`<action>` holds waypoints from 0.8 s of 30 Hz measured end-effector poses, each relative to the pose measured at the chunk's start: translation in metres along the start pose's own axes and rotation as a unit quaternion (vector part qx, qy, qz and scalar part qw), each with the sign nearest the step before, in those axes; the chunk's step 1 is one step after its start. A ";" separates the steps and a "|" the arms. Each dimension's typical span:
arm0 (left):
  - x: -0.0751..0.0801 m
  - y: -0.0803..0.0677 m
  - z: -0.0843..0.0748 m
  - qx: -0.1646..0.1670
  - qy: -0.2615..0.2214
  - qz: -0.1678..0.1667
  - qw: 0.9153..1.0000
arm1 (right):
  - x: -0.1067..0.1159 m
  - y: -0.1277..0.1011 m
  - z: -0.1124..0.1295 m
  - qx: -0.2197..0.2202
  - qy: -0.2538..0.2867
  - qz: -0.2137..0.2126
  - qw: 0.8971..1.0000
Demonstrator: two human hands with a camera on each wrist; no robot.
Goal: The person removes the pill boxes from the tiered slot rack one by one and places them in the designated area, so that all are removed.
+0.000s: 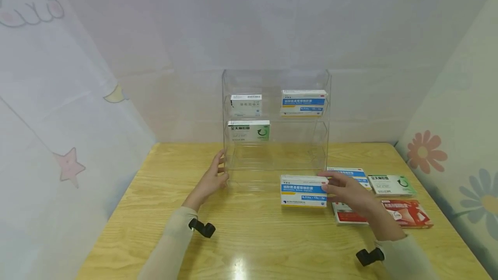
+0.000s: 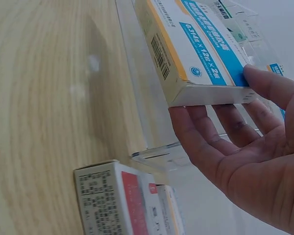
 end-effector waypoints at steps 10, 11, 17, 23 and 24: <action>0.001 0.001 0.000 -0.001 0.012 0.004 1.000 | -0.006 -0.003 -0.016 -0.021 0.016 0.025 0.999; 0.001 0.001 0.000 -0.001 0.012 0.005 1.000 | -0.007 -0.003 -0.017 -0.023 0.018 0.028 0.999; -0.003 -0.012 -0.026 0.006 0.011 0.021 1.000 | -0.009 -0.002 -0.025 -0.030 0.031 0.023 0.999; -0.003 -0.012 -0.027 0.010 0.006 0.026 1.000 | -0.012 -0.002 -0.028 -0.041 0.024 0.019 0.999; -0.003 -0.009 -0.022 0.010 0.004 0.026 1.000 | -0.012 -0.002 -0.028 -0.042 0.022 0.017 0.999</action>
Point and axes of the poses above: each hand's wrist, its own y-axis towards the middle knuckle, its own x-axis out of the back of the hand, z = x × y, the point moved 6 cm from there along y, towards the middle knuckle, and after that the axes turned 8 degrees about z, right-handed, at the moved point
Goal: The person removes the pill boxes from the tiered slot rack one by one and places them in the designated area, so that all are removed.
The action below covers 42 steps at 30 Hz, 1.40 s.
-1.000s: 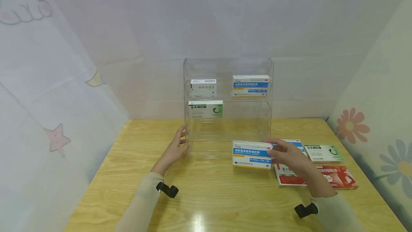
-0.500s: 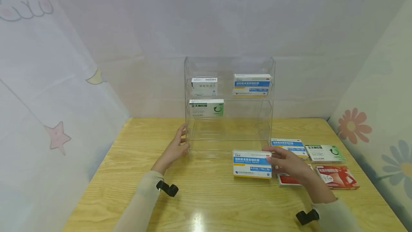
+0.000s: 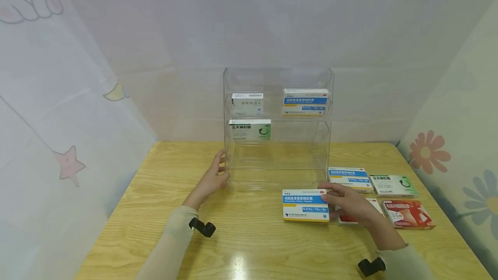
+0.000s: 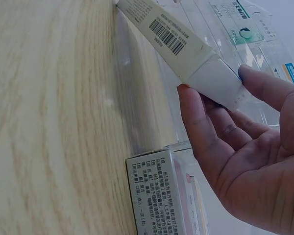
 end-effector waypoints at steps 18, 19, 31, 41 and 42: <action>0.003 0.011 0.024 -0.012 0.008 -0.024 1.000 | 0.003 -0.004 -0.006 0.000 -0.015 -0.019 1.000; 0.004 0.011 0.024 -0.011 0.009 -0.024 1.000 | 0.003 -0.006 -0.005 0.004 -0.016 -0.017 1.000; 0.003 0.009 0.022 -0.008 0.016 -0.022 1.000 | 0.000 -0.018 0.003 0.021 -0.032 -0.001 0.999; 0.002 0.008 0.020 -0.006 0.013 -0.022 1.000 | 0.007 -0.026 0.019 0.012 -0.076 -0.051 0.996; 0.002 0.008 0.020 -0.004 0.012 -0.023 1.000 | 0.008 -0.026 0.022 0.014 -0.083 -0.052 0.995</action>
Point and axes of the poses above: each hand's wrist, its own y-axis towards the middle knuckle, its own x-axis out of the back of the hand, z = x × y, the point moved 6 cm from there along y, towards the middle knuckle, and after that the axes turned 8 degrees about z, right-handed, at the moved point
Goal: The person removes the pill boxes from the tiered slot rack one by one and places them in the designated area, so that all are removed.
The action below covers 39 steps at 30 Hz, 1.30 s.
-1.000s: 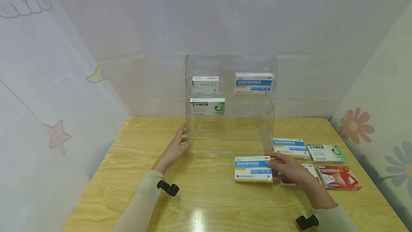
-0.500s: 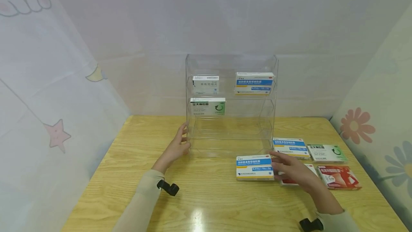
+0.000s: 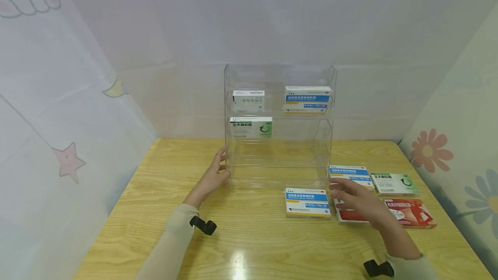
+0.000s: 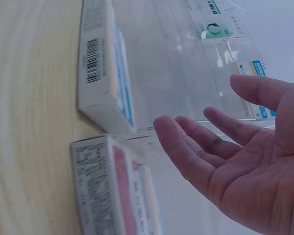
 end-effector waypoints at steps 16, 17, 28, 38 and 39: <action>-0.003 -0.001 -0.001 0.000 -0.025 0.017 1.000 | -0.009 0.036 0.082 0.098 -0.112 -0.033 0.988; -0.004 0.000 -0.001 0.001 -0.026 0.016 1.000 | -0.009 0.039 0.086 0.100 -0.111 -0.033 0.988; -0.004 0.001 0.006 -0.007 -0.019 -0.001 1.000 | -0.017 0.068 0.123 0.112 -0.130 -0.032 0.985; -0.002 0.001 0.005 -0.012 -0.018 0.000 1.000 | -0.018 0.092 0.149 0.135 -0.122 -0.050 0.982; -0.002 0.001 0.005 -0.014 -0.019 0.001 1.000 | -0.018 0.094 0.151 0.137 -0.123 -0.053 0.981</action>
Point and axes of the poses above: each hand's wrist, its own y-axis towards the middle knuckle, its own x-axis out of the back of the hand, z = x × y, the point moved 6 cm from there along y, towards the middle knuckle, and after that the axes turned 8 degrees about z, right-handed, at the moved point
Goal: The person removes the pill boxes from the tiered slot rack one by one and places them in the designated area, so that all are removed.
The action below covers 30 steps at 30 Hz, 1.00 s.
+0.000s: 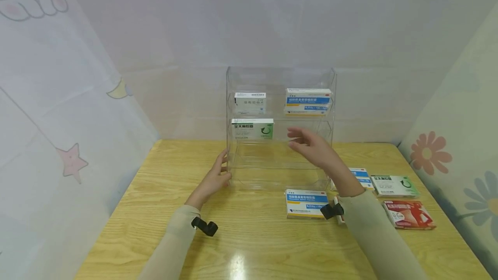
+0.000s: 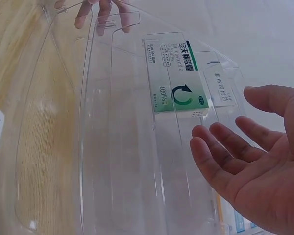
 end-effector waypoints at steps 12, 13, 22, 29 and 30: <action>0.000 0.001 0.000 0.001 -0.001 0.002 1.000 | 0.001 0.031 0.010 0.029 -0.004 -0.026 0.999; 0.000 0.001 0.001 0.001 0.000 0.001 1.000 | 0.000 0.033 0.011 0.029 -0.003 -0.027 0.999; 0.003 0.002 0.003 0.007 -0.010 -0.003 1.000 | -0.001 0.055 0.014 0.018 -0.008 -0.033 0.999; 0.001 0.000 0.001 0.003 -0.017 0.005 1.000 | -0.004 0.064 0.009 -0.007 0.002 -0.026 1.000; 0.001 0.000 0.001 0.003 -0.018 0.006 1.000 | -0.005 0.065 0.009 -0.010 0.001 -0.026 1.000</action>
Point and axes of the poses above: each hand's wrist, its own y-axis towards the middle knuckle, its own x-axis out of the back of the hand, z = x × y, the point moved 6 cm from there along y, towards the middle knuckle, and after that the axes turned 8 degrees about z, right-handed, at the moved point
